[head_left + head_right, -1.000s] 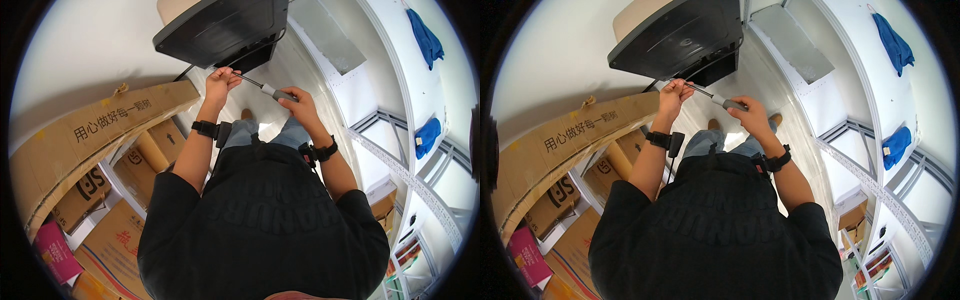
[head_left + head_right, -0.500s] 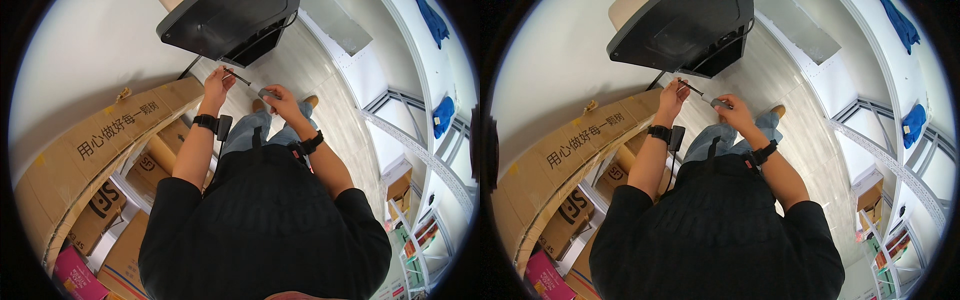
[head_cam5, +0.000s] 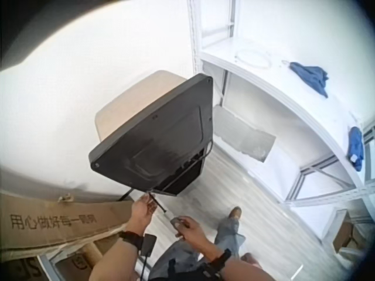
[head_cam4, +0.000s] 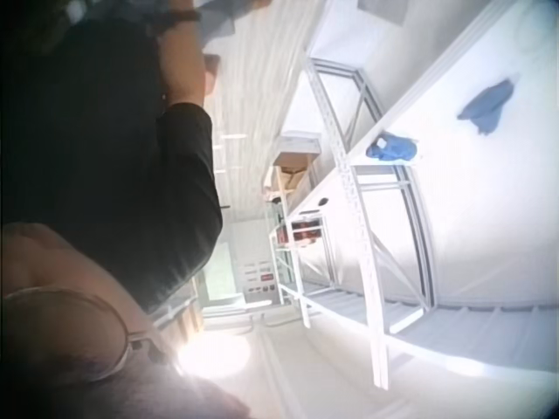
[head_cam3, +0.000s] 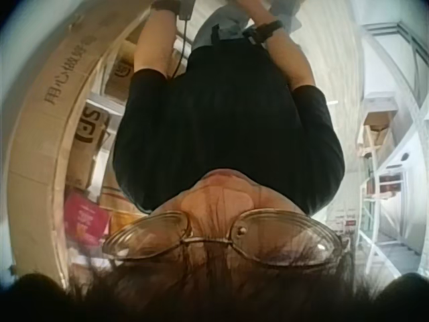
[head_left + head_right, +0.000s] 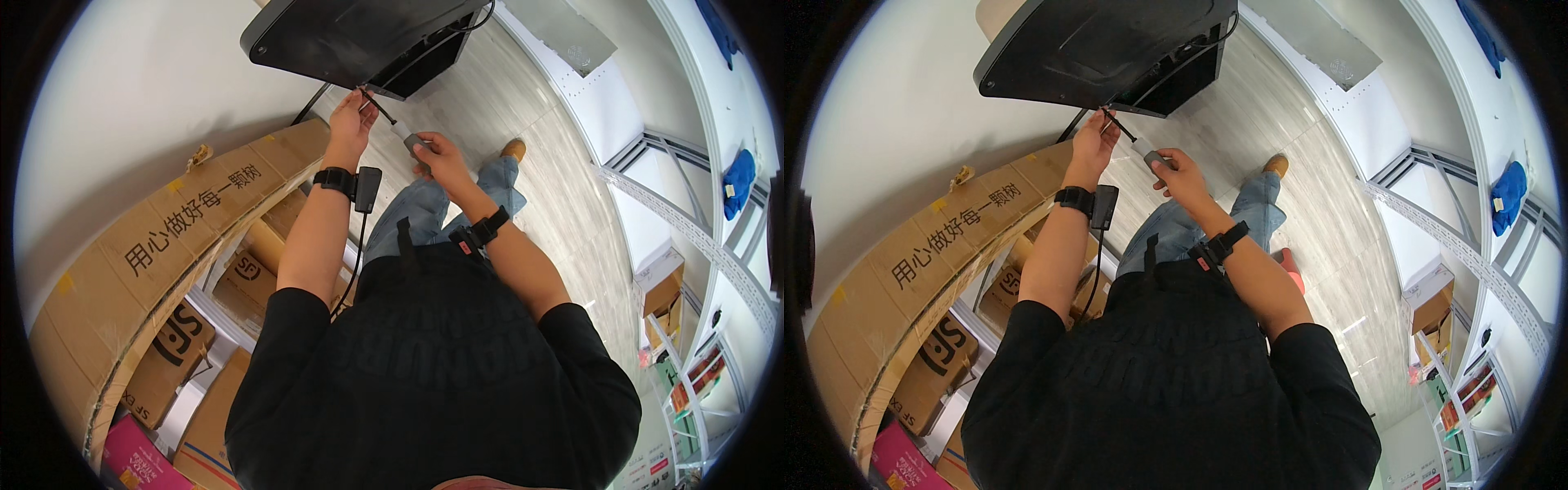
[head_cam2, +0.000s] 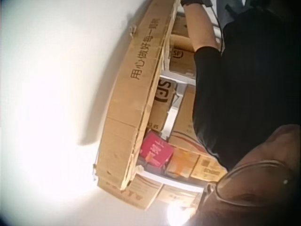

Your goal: The person wipes the interior of a black electronic device with a blue cloth. Then, using a screwdriver, they attach a black plastic cover and a metal backplate to the device, securing them with screws.

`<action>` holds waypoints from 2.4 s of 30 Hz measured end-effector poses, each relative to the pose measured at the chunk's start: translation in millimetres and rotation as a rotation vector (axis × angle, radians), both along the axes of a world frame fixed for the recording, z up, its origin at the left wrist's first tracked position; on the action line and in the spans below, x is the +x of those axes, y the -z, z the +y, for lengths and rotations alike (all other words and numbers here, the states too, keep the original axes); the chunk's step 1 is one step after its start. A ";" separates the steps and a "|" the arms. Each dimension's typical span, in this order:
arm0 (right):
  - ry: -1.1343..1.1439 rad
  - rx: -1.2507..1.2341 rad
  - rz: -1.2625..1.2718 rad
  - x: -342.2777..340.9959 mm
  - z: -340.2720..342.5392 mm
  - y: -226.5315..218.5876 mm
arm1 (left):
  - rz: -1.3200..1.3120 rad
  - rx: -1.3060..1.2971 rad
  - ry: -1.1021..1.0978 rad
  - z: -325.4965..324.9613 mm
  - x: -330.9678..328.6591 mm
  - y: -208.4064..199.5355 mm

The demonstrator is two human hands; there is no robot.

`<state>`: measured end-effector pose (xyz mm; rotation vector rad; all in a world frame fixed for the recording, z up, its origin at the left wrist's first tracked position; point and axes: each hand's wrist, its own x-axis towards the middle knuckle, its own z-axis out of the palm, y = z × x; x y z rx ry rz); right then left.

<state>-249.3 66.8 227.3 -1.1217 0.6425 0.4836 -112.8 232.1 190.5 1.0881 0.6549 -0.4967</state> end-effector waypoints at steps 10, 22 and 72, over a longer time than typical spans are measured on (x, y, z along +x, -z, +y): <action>0.030 -0.036 -0.017 8.8 5.3 4.8 | 0.000 0.106 0.034 4.0 6.0 -1.8; -0.055 -0.795 -0.486 2.1 14.1 18.1 | -0.882 1.007 0.368 17.0 28.7 2.6; 0.169 0.112 0.168 6.2 -2.0 -4.9 | -0.833 1.119 0.280 2.9 20.5 -4.6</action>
